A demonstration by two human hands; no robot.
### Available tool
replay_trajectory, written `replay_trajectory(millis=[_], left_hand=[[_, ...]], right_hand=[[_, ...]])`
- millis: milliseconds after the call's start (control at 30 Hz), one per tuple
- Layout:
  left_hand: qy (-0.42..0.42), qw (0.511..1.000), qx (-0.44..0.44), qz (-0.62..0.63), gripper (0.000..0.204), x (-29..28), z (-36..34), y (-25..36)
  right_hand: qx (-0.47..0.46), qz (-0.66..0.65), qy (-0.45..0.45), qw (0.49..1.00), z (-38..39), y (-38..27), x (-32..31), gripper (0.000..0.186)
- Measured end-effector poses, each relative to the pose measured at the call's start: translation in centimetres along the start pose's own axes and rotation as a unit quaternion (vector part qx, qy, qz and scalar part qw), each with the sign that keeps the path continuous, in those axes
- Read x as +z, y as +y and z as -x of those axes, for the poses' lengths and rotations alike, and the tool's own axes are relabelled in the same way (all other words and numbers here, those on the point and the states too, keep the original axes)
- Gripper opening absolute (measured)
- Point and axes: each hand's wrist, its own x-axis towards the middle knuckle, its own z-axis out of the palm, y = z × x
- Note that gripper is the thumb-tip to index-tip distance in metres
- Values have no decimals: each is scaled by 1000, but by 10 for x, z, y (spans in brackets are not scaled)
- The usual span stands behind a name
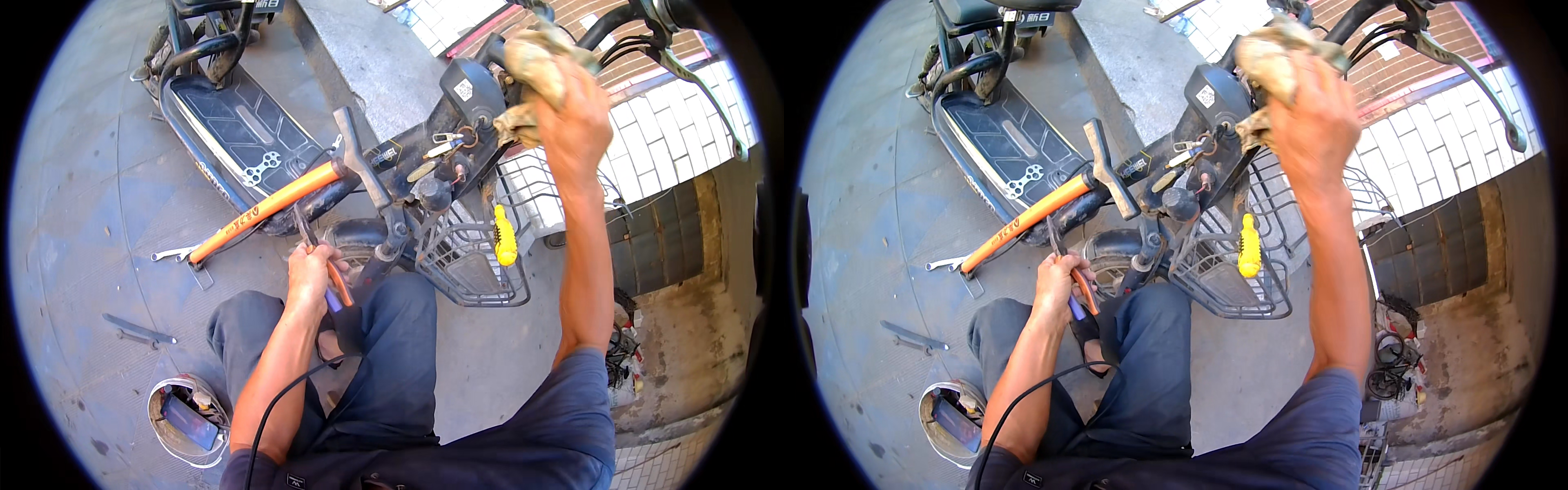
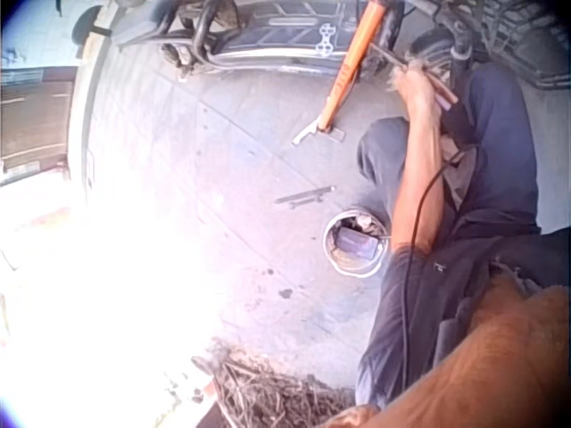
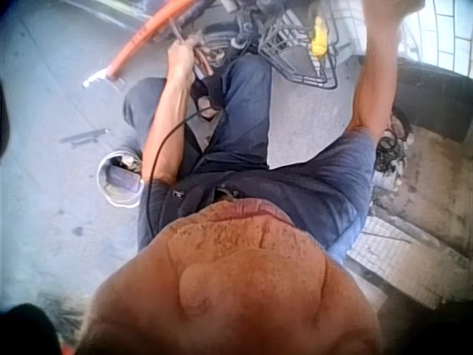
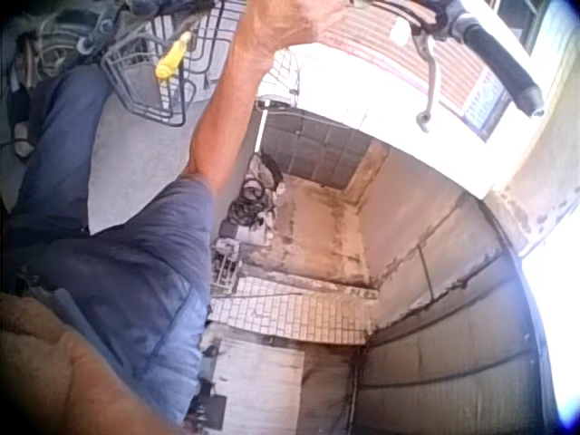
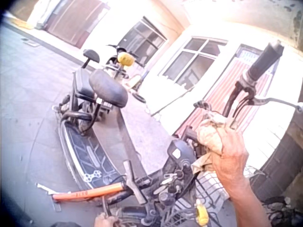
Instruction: The person is sitting on the ground repairing an electric scooter. They use pliers to strip and twist wires near the handlebar stem and use a yellow screwdriver to adjust components within the steering column.
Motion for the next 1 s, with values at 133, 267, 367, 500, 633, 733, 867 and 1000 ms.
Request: replay_trajectory(millis=[133,267,367,500,633,733,867,1000], left_hand=[[-3,1000,-5,-12,14,3,1,-3],[-2,1000,-4,-16,14,7,-2,-7],[5,1000,-5,-16,16,8,-2,-6],[1,1000,-3,-16,14,3,-5,-7],[0,1000,1,-8,14,3,-2,-4],[-4,1000,-4,-7,16,3,-2,-6],[-6,1000,-1,-2,16,1,-3,-6],[-6,1000,7,-10,16,-1,-3,-7]], right_hand=[[-3,-54,-108,993,0,-26,46,45],[-14,-95,-90,991,11,-39,65,35],[10,-97,-114,989,18,-40,57,29],[112,-60,-239,963,20,-43,34,29],[99,-76,-210,970,21,-40,34,33],[61,-99,-131,984,22,-41,49,42],[85,-86,-162,979,15,-46,58,44],[72,-61,-187,978,10,-42,61,42]])
